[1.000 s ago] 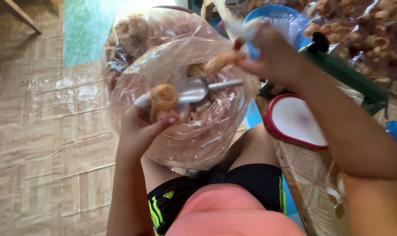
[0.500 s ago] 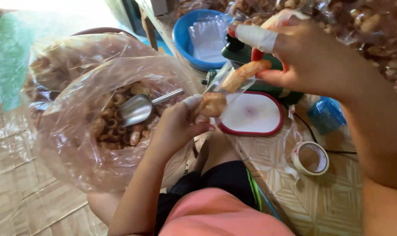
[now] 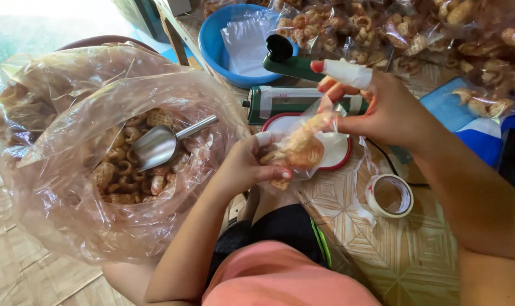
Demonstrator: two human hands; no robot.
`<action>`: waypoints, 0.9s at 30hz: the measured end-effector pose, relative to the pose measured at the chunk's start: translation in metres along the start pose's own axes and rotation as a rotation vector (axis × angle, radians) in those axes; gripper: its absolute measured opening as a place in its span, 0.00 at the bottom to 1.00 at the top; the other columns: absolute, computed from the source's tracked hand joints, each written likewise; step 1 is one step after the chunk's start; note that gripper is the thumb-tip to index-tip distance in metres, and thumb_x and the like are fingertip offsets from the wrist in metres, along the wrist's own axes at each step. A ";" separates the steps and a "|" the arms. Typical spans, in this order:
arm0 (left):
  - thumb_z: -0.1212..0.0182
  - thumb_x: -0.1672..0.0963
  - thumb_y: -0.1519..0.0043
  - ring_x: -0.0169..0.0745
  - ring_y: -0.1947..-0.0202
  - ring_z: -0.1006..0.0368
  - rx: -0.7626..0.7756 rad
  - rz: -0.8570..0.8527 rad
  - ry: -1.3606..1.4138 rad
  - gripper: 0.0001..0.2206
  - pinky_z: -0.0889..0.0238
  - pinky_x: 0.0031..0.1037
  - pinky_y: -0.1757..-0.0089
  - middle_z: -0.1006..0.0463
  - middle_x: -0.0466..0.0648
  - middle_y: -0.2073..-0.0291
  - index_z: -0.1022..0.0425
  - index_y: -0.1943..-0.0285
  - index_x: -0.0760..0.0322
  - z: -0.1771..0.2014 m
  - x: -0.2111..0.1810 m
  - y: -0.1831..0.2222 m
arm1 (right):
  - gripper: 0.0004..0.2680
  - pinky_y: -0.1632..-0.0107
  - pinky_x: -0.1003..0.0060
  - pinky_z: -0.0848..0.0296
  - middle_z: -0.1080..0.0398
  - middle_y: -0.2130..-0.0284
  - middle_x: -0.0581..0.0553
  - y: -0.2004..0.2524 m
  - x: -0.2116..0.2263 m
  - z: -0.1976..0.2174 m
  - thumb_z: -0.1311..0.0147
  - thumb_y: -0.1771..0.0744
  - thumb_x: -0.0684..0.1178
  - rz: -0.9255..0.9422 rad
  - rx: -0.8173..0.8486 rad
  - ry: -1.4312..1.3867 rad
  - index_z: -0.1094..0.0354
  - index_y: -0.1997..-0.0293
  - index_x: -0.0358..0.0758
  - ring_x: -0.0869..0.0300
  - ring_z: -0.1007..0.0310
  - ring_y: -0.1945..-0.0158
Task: Packaging chicharron into small plastic bags and sealing them with a manual impulse sealer.
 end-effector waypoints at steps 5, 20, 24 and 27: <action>0.34 0.66 0.62 0.36 0.68 0.27 0.054 -0.077 -0.029 0.25 0.33 0.19 0.65 0.24 0.52 0.67 0.34 0.53 0.74 -0.013 -0.019 -0.001 | 0.27 0.64 0.74 0.36 0.30 0.64 0.47 0.002 -0.007 -0.027 0.40 0.47 0.39 -0.121 -0.003 0.075 0.44 0.43 0.40 0.65 0.35 0.68; 0.38 0.61 0.59 0.33 0.77 0.29 0.004 -0.051 -0.254 0.17 0.34 0.17 0.74 0.25 0.51 0.74 0.31 0.61 0.75 -0.020 0.002 0.002 | 0.20 0.64 0.72 0.34 0.33 0.60 0.48 0.005 0.008 -0.028 0.45 0.44 0.39 -0.067 0.091 0.141 0.40 0.48 0.39 0.63 0.33 0.67; 0.40 0.67 0.54 0.37 0.70 0.28 0.001 -0.058 0.172 0.22 0.34 0.16 0.72 0.26 0.56 0.65 0.37 0.50 0.76 -0.014 0.013 -0.003 | 0.28 0.46 0.60 0.37 0.39 0.52 0.40 0.017 -0.020 -0.005 0.44 0.44 0.48 0.107 0.108 -0.286 0.53 0.40 0.32 0.57 0.30 0.61; 0.36 0.64 0.56 0.29 0.78 0.33 -0.123 -0.038 -0.019 0.21 0.37 0.14 0.76 0.25 0.51 0.69 0.32 0.52 0.71 -0.013 -0.007 0.004 | 0.25 0.56 0.71 0.38 0.32 0.76 0.47 0.026 -0.009 -0.007 0.42 0.45 0.37 -0.014 0.016 0.049 0.45 0.43 0.34 0.62 0.33 0.61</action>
Point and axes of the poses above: each hand's wrist, its own y-axis away from the middle knuckle, its own z-axis out of the back of the hand, x = y × z, the point moved 1 cm from there along -y, towards the middle knuckle
